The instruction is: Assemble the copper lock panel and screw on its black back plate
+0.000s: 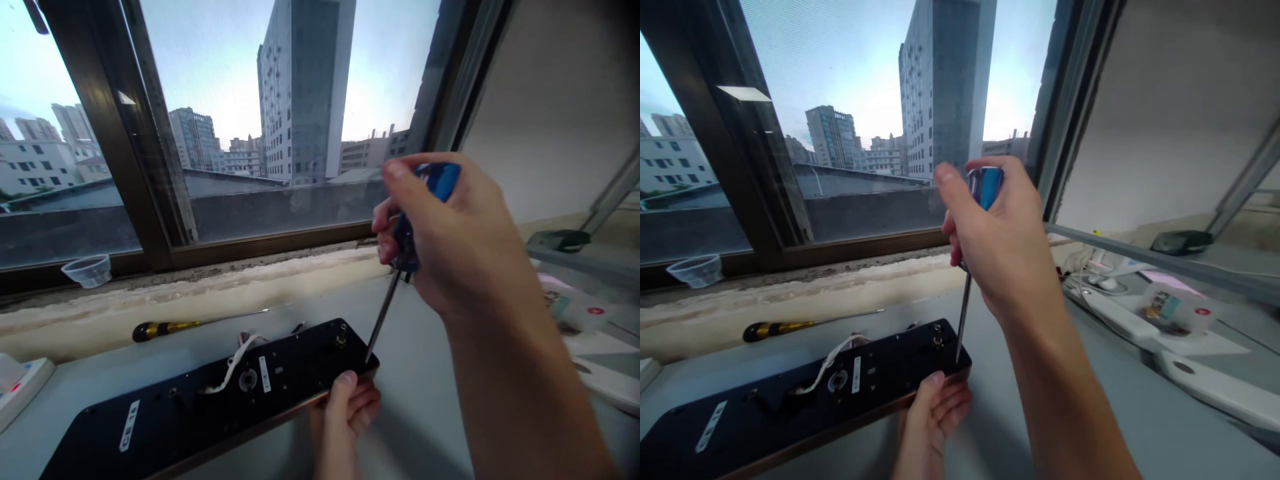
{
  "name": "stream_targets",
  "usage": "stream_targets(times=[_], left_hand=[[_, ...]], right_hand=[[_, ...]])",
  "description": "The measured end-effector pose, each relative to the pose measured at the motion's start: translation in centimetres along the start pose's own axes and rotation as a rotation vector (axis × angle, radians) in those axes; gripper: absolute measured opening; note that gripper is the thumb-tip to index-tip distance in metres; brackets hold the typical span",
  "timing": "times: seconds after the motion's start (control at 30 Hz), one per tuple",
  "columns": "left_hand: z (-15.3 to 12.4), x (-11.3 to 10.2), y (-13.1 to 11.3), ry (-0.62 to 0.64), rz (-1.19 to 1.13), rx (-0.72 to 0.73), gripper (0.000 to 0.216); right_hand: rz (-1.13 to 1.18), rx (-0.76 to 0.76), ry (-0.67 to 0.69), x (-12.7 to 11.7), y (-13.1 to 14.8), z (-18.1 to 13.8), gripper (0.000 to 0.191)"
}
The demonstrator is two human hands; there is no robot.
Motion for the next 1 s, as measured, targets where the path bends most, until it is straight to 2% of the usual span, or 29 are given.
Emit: stream_targets(times=[0.13, 0.2, 0.27, 0.3, 0.4, 0.47, 0.63, 0.9, 1.0], left_hand=[[-0.1, 0.0, -0.1, -0.003, 0.006, -0.004, 0.020], [-0.1, -0.1, -0.1, -0.004, 0.009, -0.003, 0.020], [-0.1, -0.1, -0.1, -0.005, 0.007, 0.002, 0.020], [-0.1, 0.0, -0.1, -0.006, 0.004, 0.003, 0.019], [-0.2, 0.0, -0.3, -0.012, -0.002, 0.003, 0.018], [-0.1, 0.0, -0.3, -0.014, -0.002, -0.001, 0.018], [-0.1, 0.0, -0.3, 0.004, 0.007, -0.002, 0.019], [-0.2, 0.1, -0.3, 0.011, 0.030, -0.017, 0.020], [-0.5, 0.3, -0.2, -0.002, -0.003, -0.020, 0.020]], right_hand=[[0.068, 0.082, 0.084, 0.5, -1.0, 0.4, 0.014], [-0.011, 0.029, 0.181, 0.8, -0.6, 0.3, 0.010], [-0.129, -0.074, 0.222, 0.9, 0.3, 0.0, 0.013], [-0.185, -0.125, 0.194, 0.6, 0.8, -0.1, 0.018], [-0.340, -0.248, -0.048, -1.1, 2.3, -0.5, 0.029], [-0.427, -0.297, -0.161, -1.4, 2.9, -0.8, 0.030], [-0.521, -0.320, -0.239, -1.6, 3.4, -0.9, 0.020], [-0.308, -0.321, -0.345, -5.4, 3.7, -0.6, 0.017], [-0.078, -0.267, -0.388, -6.1, 3.0, 0.0, 0.021]])
Point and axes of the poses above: each hand's wrist, its own z-axis towards the middle knuckle, its own x-axis out of the palm, y = z × x, the point moved 9 cm from there along z, towards the middle knuckle, and after that the axes turned 2 degrees about y, right-handed, at the moved point
